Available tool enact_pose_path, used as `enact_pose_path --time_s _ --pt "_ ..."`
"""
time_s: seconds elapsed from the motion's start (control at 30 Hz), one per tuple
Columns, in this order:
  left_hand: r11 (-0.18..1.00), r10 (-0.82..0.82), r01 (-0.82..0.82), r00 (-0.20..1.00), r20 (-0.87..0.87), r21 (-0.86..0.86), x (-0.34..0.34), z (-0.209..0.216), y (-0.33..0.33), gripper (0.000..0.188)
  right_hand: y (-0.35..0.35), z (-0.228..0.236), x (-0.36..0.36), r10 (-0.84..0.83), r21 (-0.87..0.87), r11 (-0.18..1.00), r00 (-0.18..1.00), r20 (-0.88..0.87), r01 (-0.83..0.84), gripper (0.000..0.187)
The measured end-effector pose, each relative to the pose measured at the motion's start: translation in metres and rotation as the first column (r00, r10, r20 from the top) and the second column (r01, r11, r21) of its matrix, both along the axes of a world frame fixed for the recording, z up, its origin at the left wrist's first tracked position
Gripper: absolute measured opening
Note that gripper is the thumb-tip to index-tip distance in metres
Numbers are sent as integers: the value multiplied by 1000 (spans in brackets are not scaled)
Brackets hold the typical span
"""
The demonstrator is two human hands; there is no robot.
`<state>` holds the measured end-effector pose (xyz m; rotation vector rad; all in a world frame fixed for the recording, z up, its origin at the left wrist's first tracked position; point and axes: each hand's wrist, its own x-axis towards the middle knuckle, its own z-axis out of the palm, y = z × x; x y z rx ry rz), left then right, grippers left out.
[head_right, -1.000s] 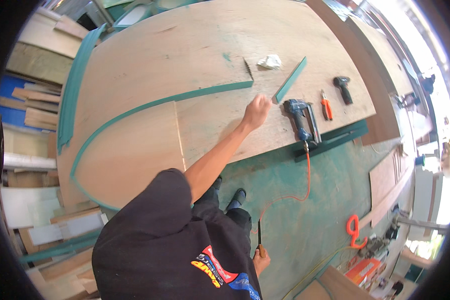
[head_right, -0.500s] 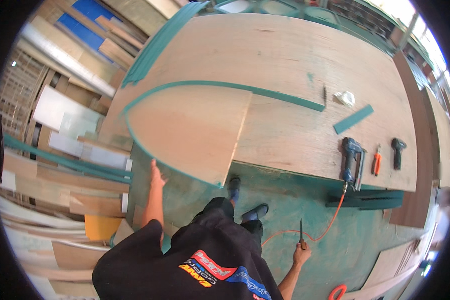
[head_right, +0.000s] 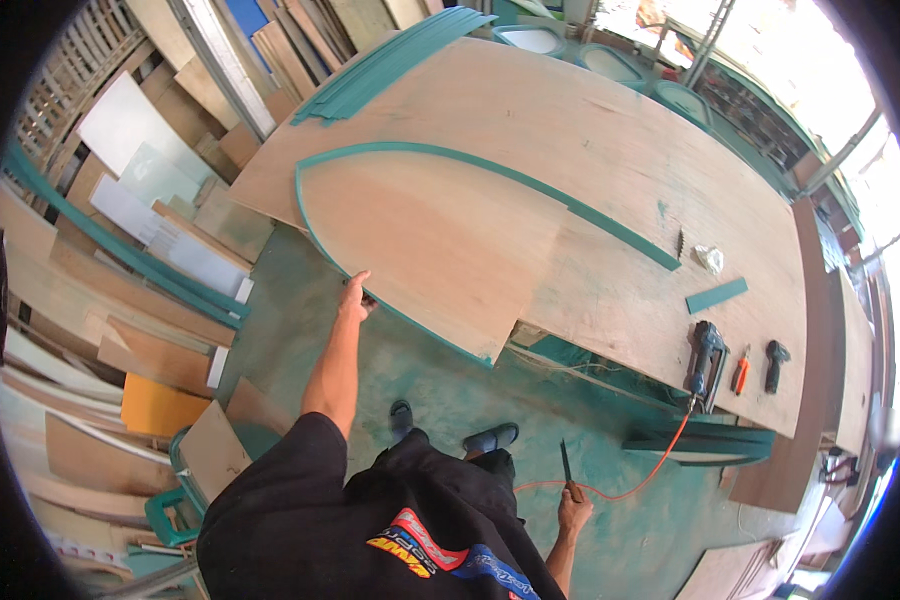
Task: The person uses a pneumatic nail gun to attach a flexible strip of wood to a board and then uses a hand saw to cut through the board along the edge of the strip.
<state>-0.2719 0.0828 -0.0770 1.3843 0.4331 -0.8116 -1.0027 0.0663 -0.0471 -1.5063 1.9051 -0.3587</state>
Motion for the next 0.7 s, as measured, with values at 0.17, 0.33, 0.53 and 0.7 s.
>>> enact_pose_path --time_s 0.17,0.33,0.53,0.7 --pt "998 -51 53 995 91 -25 -13 13 -6 59 86 -2 30 -36 -90 995 993 109 46 39" --pt "999 44 -45 996 79 2 -67 119 6 65 148 24 60 -146 -163 973 983 110 162 38" --pt "985 102 -52 946 308 -167 -77 272 5 58 180 19 96 -191 -212 953 971 142 218 37" --pt "994 94 -52 865 492 -98 -47 324 -32 63 173 29 122 -203 -185 953 958 203 241 38"
